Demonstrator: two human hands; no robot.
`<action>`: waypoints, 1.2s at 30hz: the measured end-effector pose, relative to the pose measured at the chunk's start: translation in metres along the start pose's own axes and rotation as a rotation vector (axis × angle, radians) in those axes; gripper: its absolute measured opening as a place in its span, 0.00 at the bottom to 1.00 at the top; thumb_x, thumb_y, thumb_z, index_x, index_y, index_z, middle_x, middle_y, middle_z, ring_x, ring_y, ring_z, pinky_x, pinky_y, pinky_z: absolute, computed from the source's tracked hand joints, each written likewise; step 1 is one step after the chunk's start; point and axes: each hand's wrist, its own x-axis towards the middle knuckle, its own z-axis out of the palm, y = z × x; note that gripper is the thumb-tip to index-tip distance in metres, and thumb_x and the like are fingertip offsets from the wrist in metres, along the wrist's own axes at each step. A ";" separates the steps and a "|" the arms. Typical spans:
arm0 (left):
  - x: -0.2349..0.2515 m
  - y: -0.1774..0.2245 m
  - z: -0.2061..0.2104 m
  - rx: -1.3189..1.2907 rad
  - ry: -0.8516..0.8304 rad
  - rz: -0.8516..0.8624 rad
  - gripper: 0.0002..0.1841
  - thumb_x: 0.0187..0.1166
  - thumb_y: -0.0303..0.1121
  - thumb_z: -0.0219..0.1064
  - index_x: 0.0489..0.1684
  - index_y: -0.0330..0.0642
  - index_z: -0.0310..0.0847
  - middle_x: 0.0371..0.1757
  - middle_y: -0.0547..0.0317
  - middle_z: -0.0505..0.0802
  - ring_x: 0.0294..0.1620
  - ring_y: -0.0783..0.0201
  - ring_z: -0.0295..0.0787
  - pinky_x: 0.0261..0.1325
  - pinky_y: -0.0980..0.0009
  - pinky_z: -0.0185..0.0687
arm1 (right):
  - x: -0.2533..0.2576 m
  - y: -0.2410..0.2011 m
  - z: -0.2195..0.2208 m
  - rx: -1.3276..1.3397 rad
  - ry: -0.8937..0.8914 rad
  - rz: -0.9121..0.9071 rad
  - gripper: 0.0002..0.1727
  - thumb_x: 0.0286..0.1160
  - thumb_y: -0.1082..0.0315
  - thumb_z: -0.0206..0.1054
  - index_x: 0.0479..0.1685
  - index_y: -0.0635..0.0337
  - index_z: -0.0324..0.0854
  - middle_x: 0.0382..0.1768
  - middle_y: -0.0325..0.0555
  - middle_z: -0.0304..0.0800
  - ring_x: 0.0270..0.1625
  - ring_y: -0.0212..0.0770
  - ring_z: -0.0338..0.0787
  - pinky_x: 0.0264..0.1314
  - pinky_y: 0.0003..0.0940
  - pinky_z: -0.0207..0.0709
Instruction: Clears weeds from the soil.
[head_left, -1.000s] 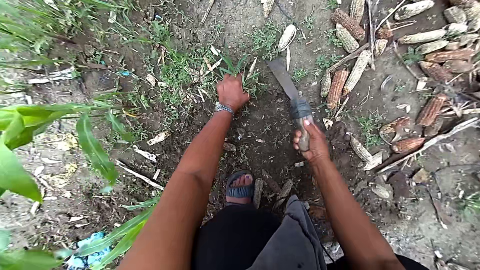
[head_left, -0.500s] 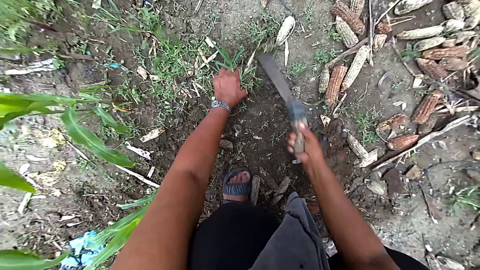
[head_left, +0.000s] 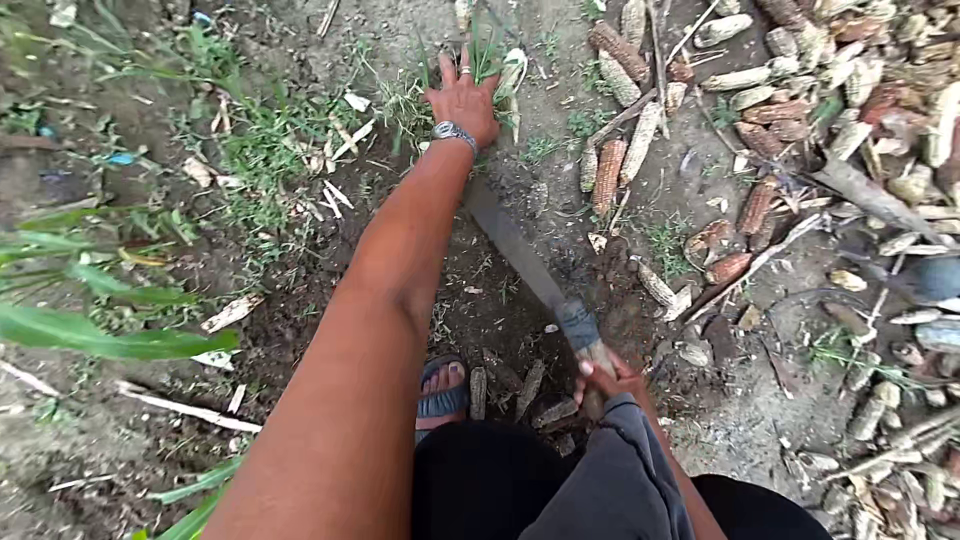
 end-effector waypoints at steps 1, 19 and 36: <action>0.005 0.004 0.005 0.021 0.002 0.028 0.43 0.67 0.38 0.77 0.91 0.59 0.66 0.97 0.41 0.55 0.94 0.24 0.43 0.69 0.15 0.61 | -0.007 0.005 -0.005 0.040 -0.002 0.023 0.20 0.71 0.67 0.70 0.61 0.69 0.80 0.22 0.47 0.88 0.21 0.38 0.88 0.27 0.35 0.87; -0.091 0.027 0.039 -0.478 0.136 -0.201 0.27 0.78 0.40 0.67 0.73 0.31 0.78 0.64 0.29 0.90 0.71 0.33 0.85 0.74 0.32 0.73 | 0.075 -0.048 -0.055 0.080 0.015 0.115 0.12 0.92 0.60 0.53 0.55 0.59 0.76 0.18 0.44 0.81 0.14 0.37 0.82 0.12 0.31 0.79; -0.086 -0.012 0.036 -0.254 0.247 -0.231 0.30 0.72 0.37 0.70 0.74 0.31 0.77 0.68 0.22 0.85 0.72 0.24 0.81 0.68 0.23 0.72 | -0.092 0.014 -0.150 -0.032 0.111 -0.309 0.20 0.71 0.50 0.76 0.57 0.51 0.91 0.25 0.40 0.92 0.19 0.35 0.88 0.20 0.31 0.86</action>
